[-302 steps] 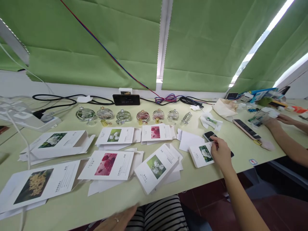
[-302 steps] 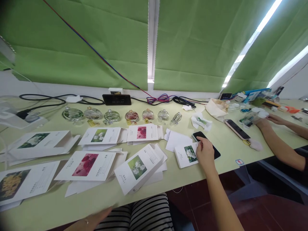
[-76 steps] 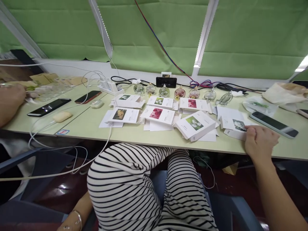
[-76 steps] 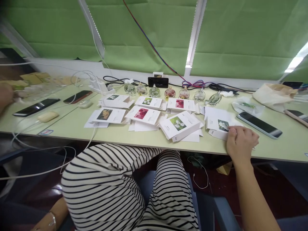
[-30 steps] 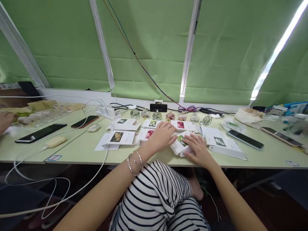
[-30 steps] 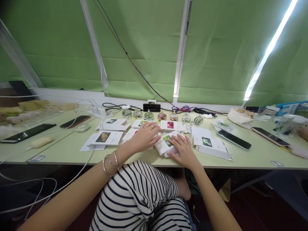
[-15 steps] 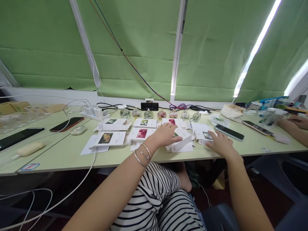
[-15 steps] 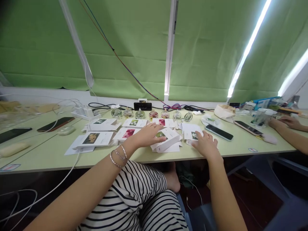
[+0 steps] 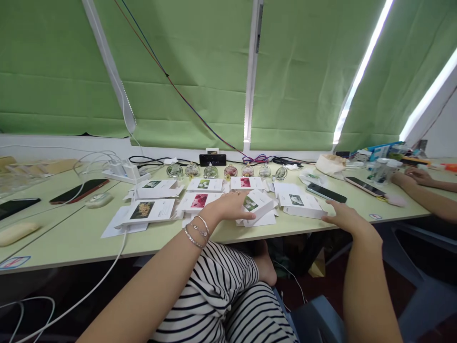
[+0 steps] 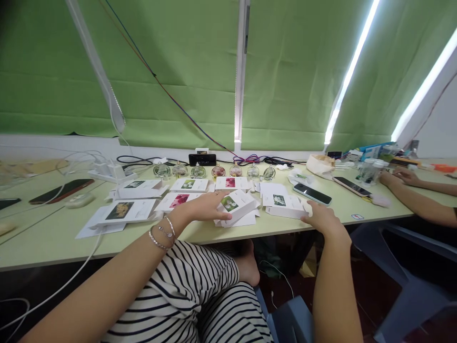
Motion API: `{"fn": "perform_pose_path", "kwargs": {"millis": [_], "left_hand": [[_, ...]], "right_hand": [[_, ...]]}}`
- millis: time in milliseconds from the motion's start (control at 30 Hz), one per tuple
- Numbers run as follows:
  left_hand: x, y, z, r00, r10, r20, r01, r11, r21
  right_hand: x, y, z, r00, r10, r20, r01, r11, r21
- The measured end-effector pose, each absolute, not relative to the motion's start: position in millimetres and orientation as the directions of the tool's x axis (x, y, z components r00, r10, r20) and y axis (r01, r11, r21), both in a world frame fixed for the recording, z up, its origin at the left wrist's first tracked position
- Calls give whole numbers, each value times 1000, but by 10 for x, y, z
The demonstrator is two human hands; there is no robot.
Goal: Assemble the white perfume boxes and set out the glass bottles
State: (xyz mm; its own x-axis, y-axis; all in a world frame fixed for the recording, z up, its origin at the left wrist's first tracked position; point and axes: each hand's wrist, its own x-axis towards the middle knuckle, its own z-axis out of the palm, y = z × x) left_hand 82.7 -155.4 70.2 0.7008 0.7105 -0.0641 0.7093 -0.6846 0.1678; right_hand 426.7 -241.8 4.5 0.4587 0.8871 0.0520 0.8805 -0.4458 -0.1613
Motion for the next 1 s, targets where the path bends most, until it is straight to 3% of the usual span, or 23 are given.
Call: {"fn": "perform_pose_path", "kwargs": {"millis": [133,267,533,767,867,1000], "left_hand": [[847,-1573,705,680,725,-108,733,-668,132],[868,-1549,654,683,721,-121,731,-674,107],[869,-1483,585,716,682,-147,696,-713,81],[896,-1455,556,770,624,-131,637,-759,133],[915,-1422,507,782,613,-116,623,-769,143],[939,-1388,462,808,584,-78,588,-790,174]], "right_hand": [[4030,-2333,104,285,947,150,955,-266,-135],[3782,-2154,40,150,983,109,982,-136,-128],[3467,-1923,-150,57,969,240,998,-50,-37],[3606,-1844,-324,95,900,426,992,-123,38],[3622,-1845,-278,73,862,502,997,-81,-6],[3397,-1947,-69,-125,829,545,964,231,-130]]}}
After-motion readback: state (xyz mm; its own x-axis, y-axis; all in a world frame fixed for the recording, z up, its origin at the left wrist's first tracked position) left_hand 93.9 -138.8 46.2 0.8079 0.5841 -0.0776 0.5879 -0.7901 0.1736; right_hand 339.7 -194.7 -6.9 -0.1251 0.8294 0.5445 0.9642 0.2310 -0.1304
